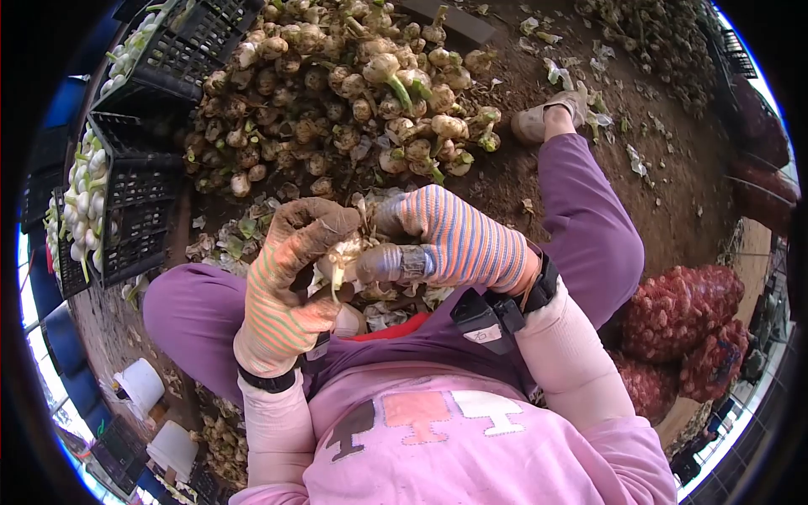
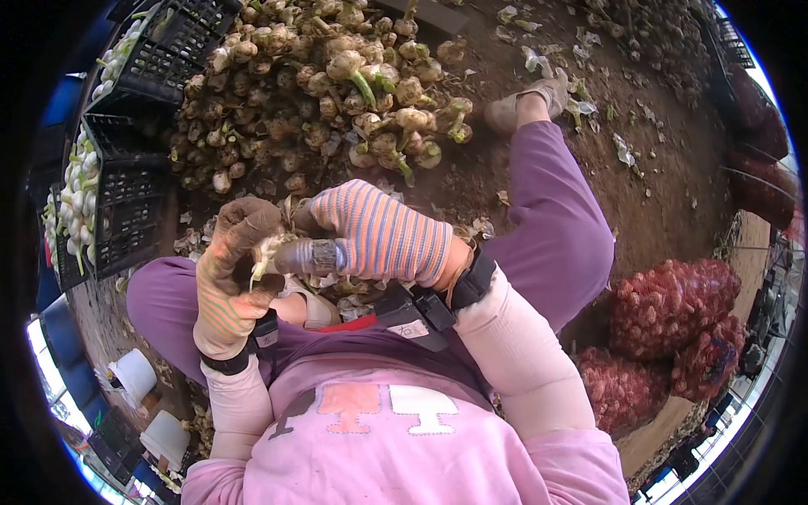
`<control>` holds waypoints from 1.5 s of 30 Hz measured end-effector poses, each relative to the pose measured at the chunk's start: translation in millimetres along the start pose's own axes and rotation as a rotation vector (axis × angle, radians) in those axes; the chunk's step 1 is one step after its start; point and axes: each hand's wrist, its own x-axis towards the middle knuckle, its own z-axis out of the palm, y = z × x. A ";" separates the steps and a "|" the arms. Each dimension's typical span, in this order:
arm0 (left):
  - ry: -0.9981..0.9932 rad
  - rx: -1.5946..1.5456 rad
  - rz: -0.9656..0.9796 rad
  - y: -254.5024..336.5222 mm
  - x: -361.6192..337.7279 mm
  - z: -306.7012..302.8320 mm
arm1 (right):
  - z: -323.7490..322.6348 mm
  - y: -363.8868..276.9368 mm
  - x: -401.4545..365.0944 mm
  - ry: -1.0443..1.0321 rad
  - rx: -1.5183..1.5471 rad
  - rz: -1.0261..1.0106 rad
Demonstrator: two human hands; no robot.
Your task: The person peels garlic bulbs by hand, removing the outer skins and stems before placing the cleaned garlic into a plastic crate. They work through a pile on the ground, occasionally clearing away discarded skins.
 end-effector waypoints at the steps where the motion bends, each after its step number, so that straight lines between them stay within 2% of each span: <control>1: 0.031 -0.030 -0.012 -1.0 0.5 2.1 | 3.1 3.5 0.4 0.025 0.069 -0.023; 3: 0.062 -0.057 -0.023 -3.2 0.2 2.9 | 4.4 2.4 -0.9 0.051 0.137 -0.049; 5: 0.066 -0.019 -0.007 -4.5 -1.3 1.9 | 2.8 -4.4 -4.1 0.028 0.304 0.145; 6: 0.066 -0.017 -0.005 -2.6 -0.6 1.4 | 5.3 -0.2 -3.6 0.028 0.303 0.143; 8: 0.068 -0.623 -0.076 2.4 1.5 0.7 | 12.9 9.5 0.4 0.207 0.508 0.229; 9: 0.093 -0.660 -0.056 2.1 -2.0 -0.4 | 16.3 5.6 2.4 0.347 0.535 0.190; 10: 0.094 -0.660 -0.056 3.7 -1.5 0.9 | 15.6 6.5 2.4 0.347 0.535 0.190; 13: 0.132 -0.249 -0.049 4.6 0.2 2.4 | 14.9 5.5 0.5 0.237 0.448 0.075; 16: 0.054 -0.106 -0.021 1.5 1.0 3.1 | 15.6 -0.6 -0.1 0.152 0.293 0.075; 18: 0.023 -0.127 -0.024 1.8 0.7 4.2 | 15.5 0.9 -0.7 0.160 0.321 0.056; 20: 0.013 -0.121 -0.114 4.3 0.6 2.1 | 10.9 2.2 -0.9 0.065 0.214 0.063; 21: 0.013 -0.121 -0.114 4.0 -0.1 0.6 | 15.4 7.8 -0.7 0.100 0.248 -0.074; 22: 0.001 -0.213 -0.126 3.5 -1.0 -1.3 | 12.4 8.2 -1.5 0.101 0.248 -0.074; 24: -0.013 -0.303 -0.139 1.6 -1.3 -1.6 | 4.2 6.5 -2.9 -0.018 -0.046 0.032; 25: -0.043 -0.474 -0.115 -0.2 -0.5 -0.9 | 5.8 6.1 -3.2 -0.018 -0.045 0.031; 26: -0.073 -0.645 -0.090 -1.4 0.3 0.0 | 8.8 5.1 -3.8 0.001 0.087 0.018; 27: -0.074 -0.642 -0.087 -1.5 1.9 2.4 | 11.0 3.9 -3.3 0.021 0.217 0.003; 29: -0.007 -0.214 0.034 -1.8 5.8 9.3 | 14.8 -0.6 1.0 0.070 0.203 -0.058; 30: -0.008 -0.213 0.038 -2.5 5.5 9.6 | 15.0 -5.8 3.5 0.116 0.191 -0.115; 31: 0.108 -0.351 -0.059 -3.0 4.6 9.8 | 3.9 -14.1 -0.2 -0.047 0.112 0.096; 32: 0.222 -0.487 -0.156 -4.1 5.1 9.6 | 7.8 -9.6 1.1 -0.044 0.109 0.092; 34: 0.243 -0.643 0.027 -11.1 6.8 8.4 | 23.7 12.6 5.2 0.320 0.466 -0.061; 36: 0.221 -0.797 -0.047 0.1 7.3 3.7 | 19.8 19.7 10.1 0.378 0.757 -0.013; 37: 0.131 -0.868 -0.060 -2.9 5.9 -2.1 | 20.5 19.6 8.5 0.431 0.753 0.000; 38: 0.143 -0.878 -0.060 0.2 7.6 4.0 | 20.9 13.9 7.6 0.485 0.746 0.015; 40: 0.240 -0.520 -0.025 -0.1 6.5 17.0 | 28.2 6.4 13.7 0.518 0.783 -0.057; 41: 0.227 -0.525 -0.028 -2.1 6.6 18.1 | 31.7 4.3 17.3 0.552 0.814 -0.123; 42: 0.240 -0.696 -0.139 -4.7 6.6 18.7 | 34.0 10.9 23.9 0.499 0.761 -0.199; 43: 0.253 -0.866 -0.255 -6.4 7.4 20.7 | 43.4 13.0 28.0 0.470 0.922 -0.267; 44: -0.020 -1.392 -0.427 -7.0 16.5 27.9 | 49.4 11.3 29.2 0.437 1.082 -0.337; 45: -0.016 -0.912 -0.301 -12.2 9.3 31.9 | 47.4 17.5 23.3 0.485 0.914 -0.134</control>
